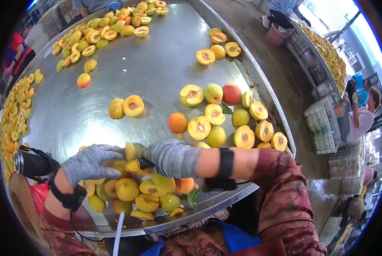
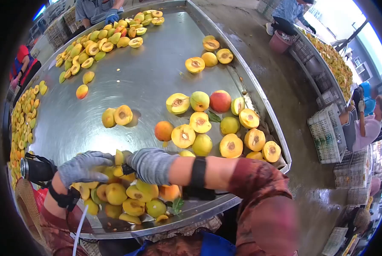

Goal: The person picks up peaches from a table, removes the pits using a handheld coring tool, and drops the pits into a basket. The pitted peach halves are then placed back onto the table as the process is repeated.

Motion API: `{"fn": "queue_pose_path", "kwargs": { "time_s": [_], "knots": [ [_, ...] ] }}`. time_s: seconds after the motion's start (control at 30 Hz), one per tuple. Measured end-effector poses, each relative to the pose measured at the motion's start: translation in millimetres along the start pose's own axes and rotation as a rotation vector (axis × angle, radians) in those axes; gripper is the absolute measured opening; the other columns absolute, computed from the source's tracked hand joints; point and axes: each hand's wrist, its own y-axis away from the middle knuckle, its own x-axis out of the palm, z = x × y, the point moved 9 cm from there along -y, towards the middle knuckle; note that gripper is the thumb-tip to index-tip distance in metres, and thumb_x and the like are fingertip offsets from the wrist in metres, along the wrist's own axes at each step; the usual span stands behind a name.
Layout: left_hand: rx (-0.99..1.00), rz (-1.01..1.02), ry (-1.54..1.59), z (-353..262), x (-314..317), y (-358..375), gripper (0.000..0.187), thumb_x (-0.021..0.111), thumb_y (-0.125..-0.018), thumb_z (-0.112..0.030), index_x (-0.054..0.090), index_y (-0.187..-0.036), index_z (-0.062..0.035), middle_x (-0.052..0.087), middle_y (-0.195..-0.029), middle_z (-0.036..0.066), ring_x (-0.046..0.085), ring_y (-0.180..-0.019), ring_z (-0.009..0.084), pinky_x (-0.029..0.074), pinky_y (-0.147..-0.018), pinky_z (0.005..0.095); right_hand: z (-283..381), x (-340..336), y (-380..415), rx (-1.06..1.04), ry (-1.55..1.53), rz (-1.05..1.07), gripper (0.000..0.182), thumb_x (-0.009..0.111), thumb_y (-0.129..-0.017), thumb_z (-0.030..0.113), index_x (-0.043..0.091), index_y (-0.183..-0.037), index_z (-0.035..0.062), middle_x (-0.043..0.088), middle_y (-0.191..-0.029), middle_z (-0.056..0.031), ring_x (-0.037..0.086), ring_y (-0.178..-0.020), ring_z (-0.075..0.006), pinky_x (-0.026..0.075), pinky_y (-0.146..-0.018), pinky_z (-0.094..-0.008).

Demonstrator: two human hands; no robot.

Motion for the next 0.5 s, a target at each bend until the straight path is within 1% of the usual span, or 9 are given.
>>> {"fn": "queue_pose_path", "kwargs": {
  "time_s": [0.03, 0.07, 0.1, 0.13, 0.2, 0.23, 0.33, 0.43, 0.5],
  "knots": [
    [-0.177, 0.083, 0.345, -4.2, -0.4, 8.4, 0.043, 0.068, -0.071, -0.024, 0.056, -0.107, -0.0047, 0.051, -0.115, 0.011, 0.049, -0.106, 0.0216, 0.039, -0.091, 0.035, 5.8, -17.7, 10.6, -0.153, -0.026, -0.163, 0.022, 0.049, -0.082, 0.023, 0.055, -0.096, 0.0073, 0.061, -0.082, -0.0165, 0.061, -0.078, -0.0318, 0.048, -0.065, -0.0387],
    [-0.03, -0.094, 0.231, -0.2, -20.5, 7.9, 0.04, 0.069, -0.071, -0.02, 0.057, -0.105, -0.0041, 0.051, -0.115, 0.01, 0.05, -0.105, 0.0203, 0.04, -0.09, 0.0336, 9.6, -37.9, 27.1, -0.304, -0.049, -0.325, 0.022, 0.049, -0.082, 0.025, 0.055, -0.094, 0.0073, 0.061, -0.079, -0.017, 0.061, -0.074, -0.0321, 0.048, -0.063, -0.0399],
    [0.121, -0.269, 0.116, 1.1, -38.8, 11.5, 0.037, 0.07, -0.07, -0.015, 0.058, -0.103, -0.0034, 0.051, -0.116, 0.01, 0.05, -0.104, 0.019, 0.041, -0.089, 0.0323, -1.6, -80.4, 43.1, -0.136, 0.064, -0.422, 0.019, 0.049, -0.082, 0.023, 0.055, -0.093, 0.0092, 0.06, -0.074, -0.017, 0.06, -0.068, -0.0329, 0.047, -0.058, -0.0411],
    [0.046, -0.343, 0.365, 6.5, -52.6, 8.0, 0.038, 0.07, -0.07, -0.016, 0.058, -0.103, -0.0035, 0.05, -0.116, 0.011, 0.048, -0.108, 0.0205, 0.039, -0.091, 0.0322, -18.8, -119.4, 51.5, -0.063, 0.074, -0.567, 0.016, 0.056, -0.077, 0.015, 0.056, -0.091, 0.008, 0.059, -0.069, -0.0133, 0.058, -0.063, -0.0289, 0.046, -0.056, -0.0348],
    [0.042, -0.504, 0.251, 6.4, -74.1, -4.3, 0.045, 0.07, -0.07, -0.021, 0.055, -0.109, -0.0051, 0.047, -0.121, 0.011, 0.043, -0.113, 0.021, 0.036, -0.094, 0.0331, -66.5, -183.7, 58.2, -0.123, 0.069, -0.987, 0.021, 0.057, -0.076, 0.018, 0.055, -0.096, 0.0096, 0.06, -0.075, -0.0152, 0.06, -0.07, -0.0287, 0.046, -0.059, -0.0372],
    [0.074, -0.568, 0.222, 0.5, -82.4, -12.8, 0.05, 0.07, -0.07, -0.026, 0.054, -0.112, -0.0063, 0.045, -0.123, 0.01, 0.04, -0.116, 0.0211, 0.034, -0.095, 0.0336, -98.9, -207.8, 39.4, 0.152, 0.353, -0.938, 0.024, 0.057, -0.077, 0.019, 0.054, -0.099, 0.0103, 0.06, -0.078, -0.0157, 0.059, -0.075, -0.0303, 0.046, -0.064, -0.0377],
    [0.137, -0.624, 0.077, -22.5, -90.3, -45.1, 0.056, 0.07, -0.071, -0.028, 0.049, -0.118, -0.0068, 0.043, -0.124, 0.01, 0.038, -0.118, 0.0222, 0.031, -0.098, 0.0328, -171.7, -238.1, 13.7, 0.412, 0.414, -0.875, 0.028, 0.057, -0.076, 0.02, 0.054, -0.101, 0.0092, 0.061, -0.084, -0.0154, 0.058, -0.08, -0.0318, 0.045, -0.07, -0.039],
    [0.157, -0.55, 0.006, -29.4, -85.3, -72.6, 0.058, 0.069, -0.071, -0.03, 0.048, -0.12, -0.0059, 0.043, -0.125, 0.011, 0.037, -0.12, 0.0226, 0.03, -0.099, 0.0321, -196.9, -229.3, -4.2, 0.432, 0.417, -0.731, 0.029, 0.058, -0.075, 0.019, 0.054, -0.102, 0.0088, 0.061, -0.088, -0.0156, 0.058, -0.083, -0.0323, 0.045, -0.072, -0.0392],
    [0.113, -0.517, -0.058, -27.4, -85.5, -82.2, 0.059, 0.068, -0.071, -0.031, 0.047, -0.12, -0.0055, 0.044, -0.123, 0.011, 0.038, -0.119, 0.0218, 0.03, -0.099, 0.0316, -177.2, -220.2, 0.1, 0.38, 0.472, -0.653, 0.031, 0.061, -0.075, 0.021, 0.053, -0.102, 0.0078, 0.061, -0.085, -0.0119, 0.059, -0.079, -0.0264, 0.047, -0.066, -0.0363]
  ]
}}
